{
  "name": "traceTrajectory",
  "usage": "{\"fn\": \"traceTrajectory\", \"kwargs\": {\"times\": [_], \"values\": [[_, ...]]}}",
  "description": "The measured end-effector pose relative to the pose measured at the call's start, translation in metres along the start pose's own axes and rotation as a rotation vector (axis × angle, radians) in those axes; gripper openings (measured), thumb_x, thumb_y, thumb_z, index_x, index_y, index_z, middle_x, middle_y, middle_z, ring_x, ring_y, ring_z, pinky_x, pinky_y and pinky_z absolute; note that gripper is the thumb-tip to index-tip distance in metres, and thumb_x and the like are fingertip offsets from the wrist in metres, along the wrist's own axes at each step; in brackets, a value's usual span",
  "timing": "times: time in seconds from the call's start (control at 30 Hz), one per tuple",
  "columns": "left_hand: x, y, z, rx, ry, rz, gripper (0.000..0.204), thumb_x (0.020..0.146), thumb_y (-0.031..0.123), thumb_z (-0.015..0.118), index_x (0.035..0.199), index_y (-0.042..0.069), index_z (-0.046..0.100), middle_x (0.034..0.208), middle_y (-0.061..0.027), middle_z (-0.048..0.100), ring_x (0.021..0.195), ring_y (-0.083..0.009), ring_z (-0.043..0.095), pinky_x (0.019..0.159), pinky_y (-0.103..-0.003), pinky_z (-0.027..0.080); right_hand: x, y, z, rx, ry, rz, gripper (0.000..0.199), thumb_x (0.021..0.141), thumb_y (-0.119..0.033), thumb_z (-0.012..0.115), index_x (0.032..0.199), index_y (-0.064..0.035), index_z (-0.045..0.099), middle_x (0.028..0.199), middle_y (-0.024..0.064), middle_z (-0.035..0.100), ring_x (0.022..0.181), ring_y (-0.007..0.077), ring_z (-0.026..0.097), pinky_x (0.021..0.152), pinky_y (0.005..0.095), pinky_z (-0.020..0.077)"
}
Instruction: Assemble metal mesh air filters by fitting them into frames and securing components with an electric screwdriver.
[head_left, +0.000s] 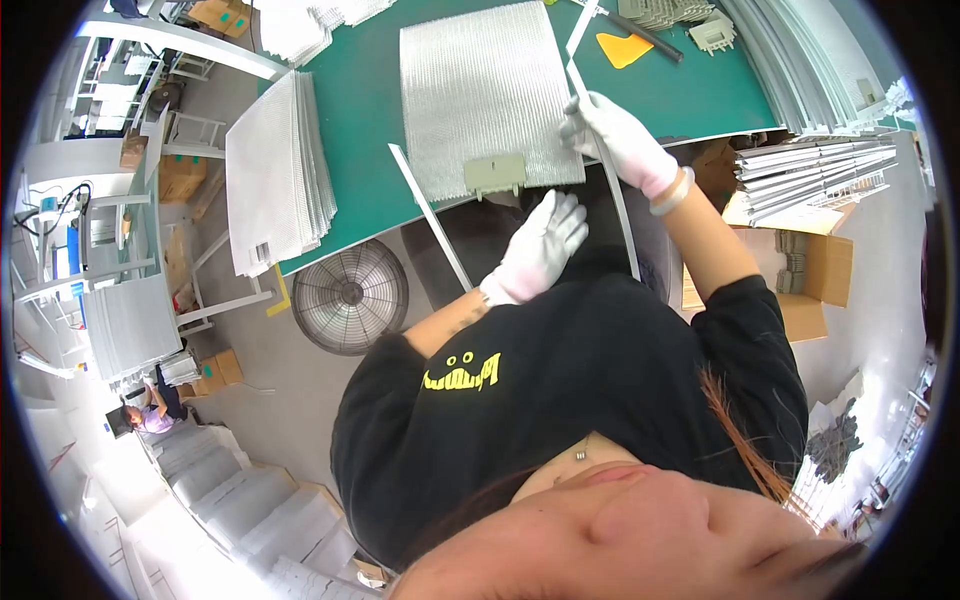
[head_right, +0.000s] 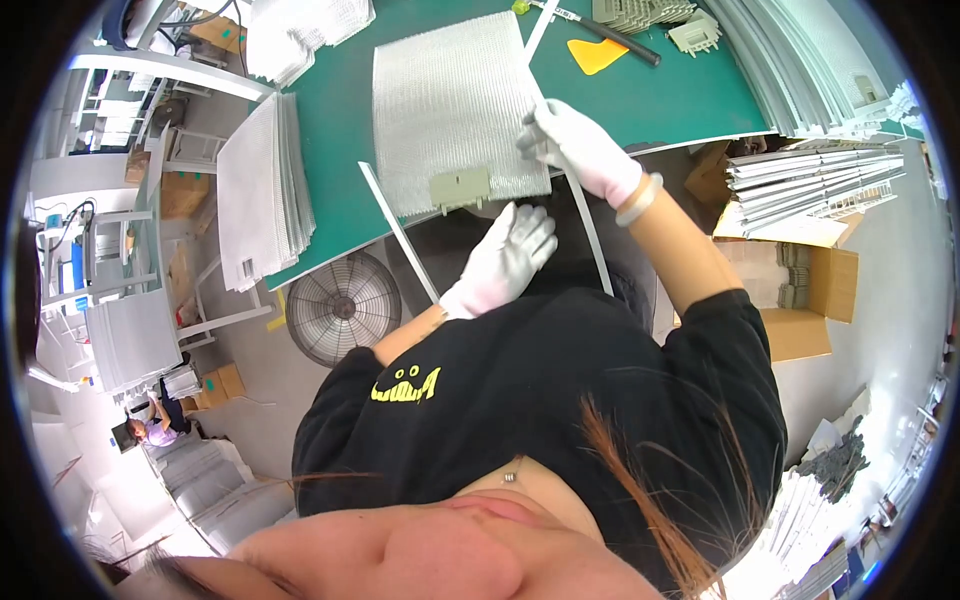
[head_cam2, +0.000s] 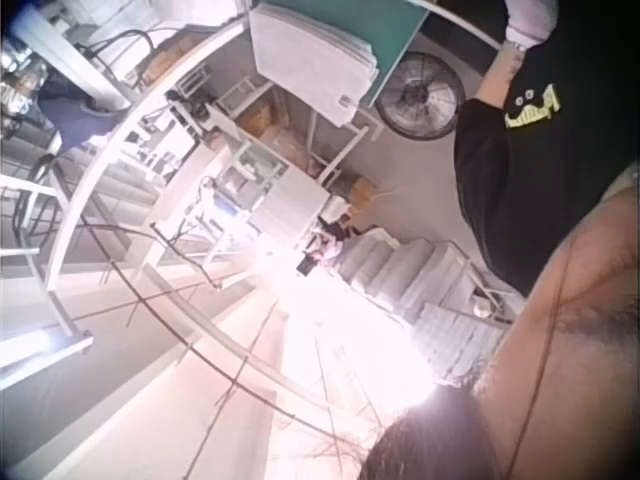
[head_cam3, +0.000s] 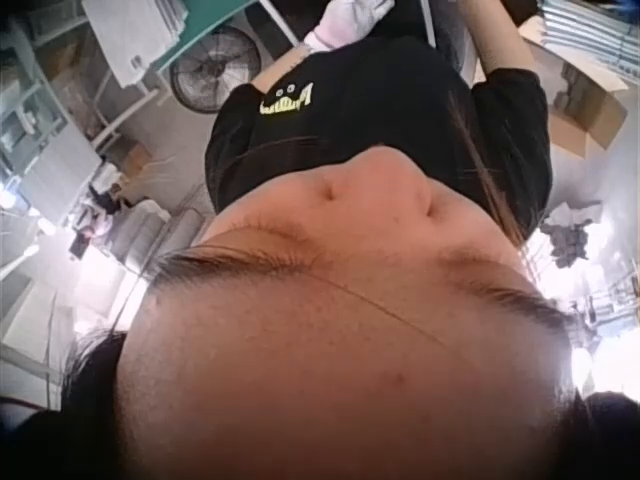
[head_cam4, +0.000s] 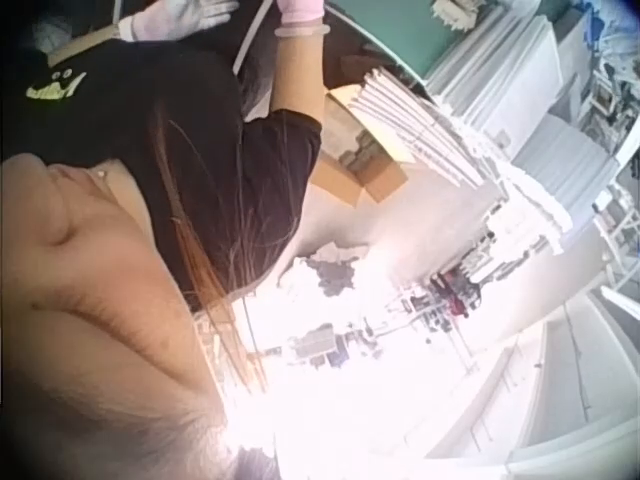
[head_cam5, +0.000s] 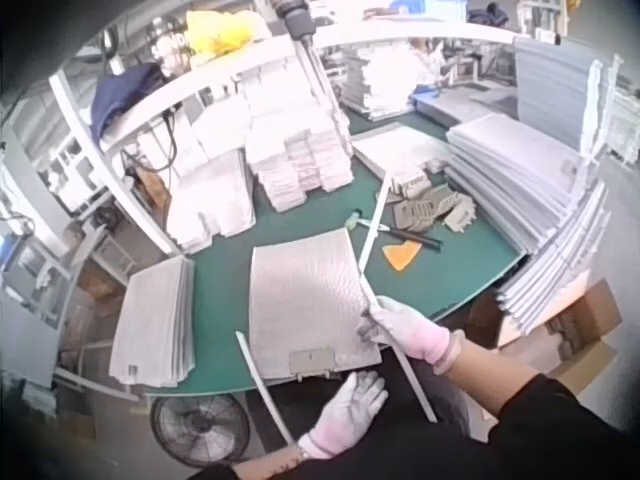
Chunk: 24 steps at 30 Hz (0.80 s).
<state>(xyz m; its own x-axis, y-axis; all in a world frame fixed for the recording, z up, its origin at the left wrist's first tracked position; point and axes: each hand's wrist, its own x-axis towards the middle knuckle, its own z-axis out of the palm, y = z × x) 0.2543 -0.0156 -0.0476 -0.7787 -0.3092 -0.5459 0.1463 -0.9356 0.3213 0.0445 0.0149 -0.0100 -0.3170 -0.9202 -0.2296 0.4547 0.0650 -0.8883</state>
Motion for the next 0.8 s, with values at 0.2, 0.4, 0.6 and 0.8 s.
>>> {"fn": "traceTrajectory", "kwargs": {"times": [0.2, 0.4, 0.6, 0.8], "values": [[0.034, -0.008, 0.006, -0.167, -0.085, 0.178, 0.038, 0.105, 0.036, 0.049, 0.125, 0.004, 0.054, 0.118, -0.0122, 0.064, 0.113, -0.0280, 0.059, 0.111, -0.045, 0.040, -0.066, 0.023, 0.018, -0.652, 0.285, -0.245, 0.065, 0.100, -0.018, 0.050, 0.157, -0.0056, 0.023, 0.096, 0.0108, 0.066, 0.074, 0.0154, 0.060, 0.074, 0.0297, 0.0506], [0.088, 0.022, 0.042, -0.027, -0.305, 0.194, 0.032, 0.104, 0.033, 0.050, 0.116, 0.004, 0.057, 0.114, -0.0110, 0.063, 0.105, -0.0271, 0.060, 0.093, -0.043, 0.049, -0.054, 0.050, 0.012, -0.199, 0.254, -0.264, 0.057, 0.104, -0.015, 0.046, 0.156, -0.0052, 0.027, 0.104, 0.0044, 0.061, 0.065, 0.0074, 0.050, 0.065, 0.0231, 0.0484], [0.132, 0.055, 0.062, -0.160, -0.280, 0.231, 0.032, 0.102, 0.027, 0.055, 0.121, 0.000, 0.053, 0.116, -0.0180, 0.060, 0.104, -0.0294, 0.060, 0.093, -0.043, 0.051, -0.034, 0.037, 0.010, -0.052, 0.150, -0.301, 0.056, 0.105, -0.019, 0.047, 0.155, -0.0033, 0.029, 0.097, 0.0038, 0.054, 0.061, 0.0059, 0.043, 0.062, 0.0221, 0.0458], [0.151, 0.064, 0.052, 0.402, -0.302, 0.622, 0.032, 0.102, 0.019, 0.056, 0.122, -0.005, 0.049, 0.117, -0.0186, 0.054, 0.111, -0.0292, 0.052, 0.102, -0.042, 0.045, -0.033, 0.041, 0.015, 0.143, 0.099, -0.213, 0.064, 0.103, -0.027, 0.054, 0.155, -0.0029, 0.026, 0.086, 0.0012, 0.051, 0.059, 0.0059, 0.041, 0.061, 0.0223, 0.0461]]}}
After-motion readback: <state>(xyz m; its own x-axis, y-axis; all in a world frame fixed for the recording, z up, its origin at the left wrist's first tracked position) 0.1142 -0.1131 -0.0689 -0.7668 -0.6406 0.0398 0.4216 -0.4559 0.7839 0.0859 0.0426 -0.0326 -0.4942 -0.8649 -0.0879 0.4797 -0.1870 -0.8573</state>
